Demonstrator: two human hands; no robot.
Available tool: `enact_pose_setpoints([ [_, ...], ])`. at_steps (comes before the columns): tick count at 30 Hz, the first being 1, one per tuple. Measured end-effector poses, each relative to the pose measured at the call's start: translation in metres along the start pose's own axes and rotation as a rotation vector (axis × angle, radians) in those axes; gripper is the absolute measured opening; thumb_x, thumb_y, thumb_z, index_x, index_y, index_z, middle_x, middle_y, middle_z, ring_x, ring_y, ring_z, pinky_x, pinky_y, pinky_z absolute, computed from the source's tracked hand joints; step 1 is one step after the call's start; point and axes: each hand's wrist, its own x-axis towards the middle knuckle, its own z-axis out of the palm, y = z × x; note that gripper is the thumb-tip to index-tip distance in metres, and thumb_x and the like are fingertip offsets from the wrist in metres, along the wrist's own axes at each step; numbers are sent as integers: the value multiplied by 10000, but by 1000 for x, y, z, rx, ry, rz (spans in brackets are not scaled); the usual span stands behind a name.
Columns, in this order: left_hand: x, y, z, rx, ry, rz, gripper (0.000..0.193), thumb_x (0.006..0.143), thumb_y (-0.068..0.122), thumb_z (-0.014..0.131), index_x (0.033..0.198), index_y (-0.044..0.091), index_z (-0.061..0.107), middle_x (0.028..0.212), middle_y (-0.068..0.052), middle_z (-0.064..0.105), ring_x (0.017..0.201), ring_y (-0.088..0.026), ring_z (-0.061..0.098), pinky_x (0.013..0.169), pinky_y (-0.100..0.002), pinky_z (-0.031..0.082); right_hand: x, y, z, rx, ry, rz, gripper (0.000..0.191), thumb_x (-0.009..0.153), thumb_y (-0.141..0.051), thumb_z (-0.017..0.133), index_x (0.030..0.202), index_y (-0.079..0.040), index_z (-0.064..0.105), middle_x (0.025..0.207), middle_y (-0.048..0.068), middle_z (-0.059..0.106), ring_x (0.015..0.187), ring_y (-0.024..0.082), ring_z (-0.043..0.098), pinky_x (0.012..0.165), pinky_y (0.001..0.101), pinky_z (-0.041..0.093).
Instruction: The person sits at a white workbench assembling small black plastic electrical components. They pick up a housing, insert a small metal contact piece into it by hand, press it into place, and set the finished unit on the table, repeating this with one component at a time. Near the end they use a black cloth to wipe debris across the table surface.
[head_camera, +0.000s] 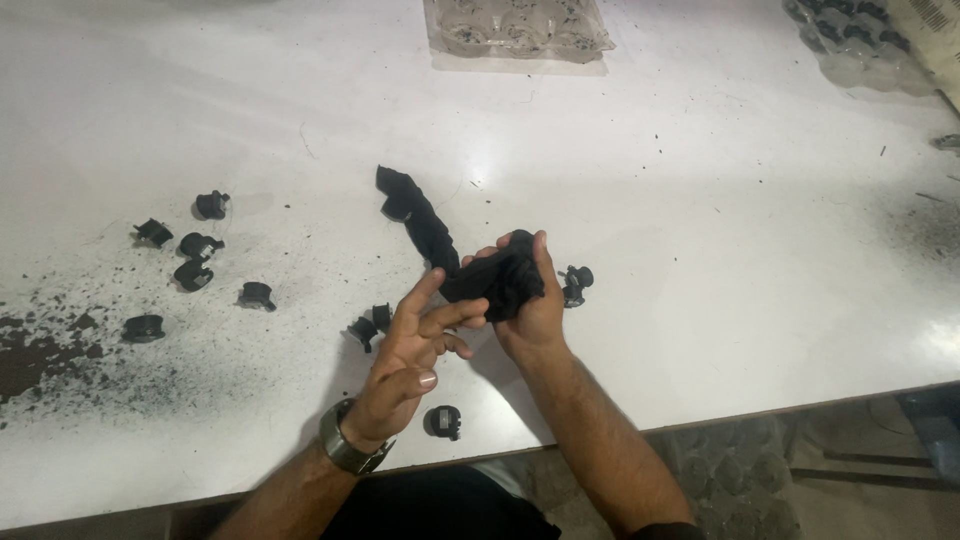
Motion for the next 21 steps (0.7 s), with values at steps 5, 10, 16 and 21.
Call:
enact_pose_setpoints([
  [5,-4,1,-4,-49,-12,-9,964,855,314,626,1665,109,147,1501,-248,574,1370,-293,561,1044,-448,497,-9,-2,5,-24,-113,54,512,1091,-526,338,1124,-65,558,985,152,691,1039,319,706,936,454,587],
  [10,-5,5,-1,1,-16,-1,973,847,324,631,1667,104,156,1520,-241,567,1372,-283,558,1041,-434,493,-15,1,4,-117,-240,-12,486,1120,-487,350,1181,-51,555,1050,162,692,1035,289,704,915,430,596],
  [16,-3,12,2,61,4,-5,989,835,338,643,1648,93,136,1676,-176,363,1418,-296,532,1018,-434,506,-19,3,-2,-221,-346,-36,500,1134,-493,391,1215,-29,556,1076,154,685,918,194,677,778,318,578],
  [21,-3,14,3,126,-5,-5,990,858,393,632,1663,84,145,1580,-223,498,1422,-292,528,1045,-435,500,-23,4,-5,-384,-373,-66,540,1101,-529,417,1224,-21,553,1112,146,650,944,150,658,744,266,568],
])
